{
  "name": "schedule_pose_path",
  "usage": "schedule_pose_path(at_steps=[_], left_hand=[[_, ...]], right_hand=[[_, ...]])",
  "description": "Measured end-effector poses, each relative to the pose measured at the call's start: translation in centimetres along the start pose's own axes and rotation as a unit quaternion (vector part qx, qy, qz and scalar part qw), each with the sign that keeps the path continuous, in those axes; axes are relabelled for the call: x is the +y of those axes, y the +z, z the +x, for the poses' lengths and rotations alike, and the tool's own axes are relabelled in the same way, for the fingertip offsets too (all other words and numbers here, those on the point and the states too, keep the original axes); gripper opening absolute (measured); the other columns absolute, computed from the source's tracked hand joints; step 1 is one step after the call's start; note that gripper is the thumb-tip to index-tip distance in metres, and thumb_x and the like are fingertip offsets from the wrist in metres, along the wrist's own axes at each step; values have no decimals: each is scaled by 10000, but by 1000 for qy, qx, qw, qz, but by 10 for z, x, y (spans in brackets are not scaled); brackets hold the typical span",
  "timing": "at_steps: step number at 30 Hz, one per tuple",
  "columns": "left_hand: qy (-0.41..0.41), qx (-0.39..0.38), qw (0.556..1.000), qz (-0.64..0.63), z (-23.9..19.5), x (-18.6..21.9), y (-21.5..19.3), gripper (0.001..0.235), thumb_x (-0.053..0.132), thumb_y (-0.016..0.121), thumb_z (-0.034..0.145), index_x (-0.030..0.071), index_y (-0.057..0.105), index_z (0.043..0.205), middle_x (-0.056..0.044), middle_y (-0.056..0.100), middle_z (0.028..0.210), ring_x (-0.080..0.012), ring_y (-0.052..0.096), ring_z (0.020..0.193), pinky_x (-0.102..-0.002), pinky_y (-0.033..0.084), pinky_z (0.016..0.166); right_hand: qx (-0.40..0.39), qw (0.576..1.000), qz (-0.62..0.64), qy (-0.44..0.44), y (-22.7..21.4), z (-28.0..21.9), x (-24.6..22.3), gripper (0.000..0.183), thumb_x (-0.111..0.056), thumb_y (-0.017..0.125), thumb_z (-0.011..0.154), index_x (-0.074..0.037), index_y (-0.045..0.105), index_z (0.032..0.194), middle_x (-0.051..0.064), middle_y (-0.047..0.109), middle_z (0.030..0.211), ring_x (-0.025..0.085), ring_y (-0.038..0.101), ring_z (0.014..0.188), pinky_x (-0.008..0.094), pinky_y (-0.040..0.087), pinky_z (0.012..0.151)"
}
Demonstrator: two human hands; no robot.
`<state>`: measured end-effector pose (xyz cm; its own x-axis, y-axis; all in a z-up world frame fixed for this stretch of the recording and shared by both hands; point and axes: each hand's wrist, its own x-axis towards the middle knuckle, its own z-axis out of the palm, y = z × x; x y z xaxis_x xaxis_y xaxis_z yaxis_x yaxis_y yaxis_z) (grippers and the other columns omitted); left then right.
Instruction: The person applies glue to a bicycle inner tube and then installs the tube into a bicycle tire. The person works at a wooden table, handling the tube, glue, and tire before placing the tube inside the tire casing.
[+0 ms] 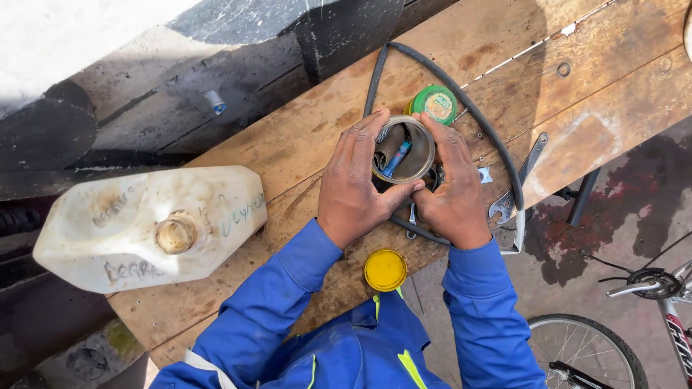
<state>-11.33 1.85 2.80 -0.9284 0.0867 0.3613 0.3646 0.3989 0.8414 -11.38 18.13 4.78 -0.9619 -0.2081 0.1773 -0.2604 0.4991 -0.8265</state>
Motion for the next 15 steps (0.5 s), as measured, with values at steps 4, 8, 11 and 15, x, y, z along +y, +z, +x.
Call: schedule_pose_path(at_steps=[4,8,11,15], left_hand=[[0,-22,1000,-8,8,-10,11,858,312,880,747,36,426,1420,-178,526,1350,-397,539,1269,-541,480,1039],[28,-32,999,-18,15,-4,14,823,258,891,732,26,457,1392,-185,531,1351,-409,538,1276,-548,464,1067],[32,-43,998,-26,13,-3,19,804,259,886,741,28,467,1387,-180,527,1368,-407,529,1290,-543,453,1087],[35,-54,997,-37,11,-2,17,771,282,867,770,39,474,1387,-170,524,1382,-400,517,1306,-542,441,1101]], right_hand=[[20,999,-12,24,0,0,6,775,100,622,755,-72,396,1477,192,487,1378,457,482,1263,560,485,968],[42,998,-4,55,-3,-4,5,775,106,598,758,-84,380,1478,236,462,1374,503,531,1187,621,505,934],[47,997,-12,61,-7,-13,10,760,98,601,776,-80,371,1478,239,460,1373,498,545,1174,640,506,917],[53,998,-5,44,-9,-21,11,714,103,604,808,-80,387,1463,184,457,1399,477,509,1239,560,511,903]])
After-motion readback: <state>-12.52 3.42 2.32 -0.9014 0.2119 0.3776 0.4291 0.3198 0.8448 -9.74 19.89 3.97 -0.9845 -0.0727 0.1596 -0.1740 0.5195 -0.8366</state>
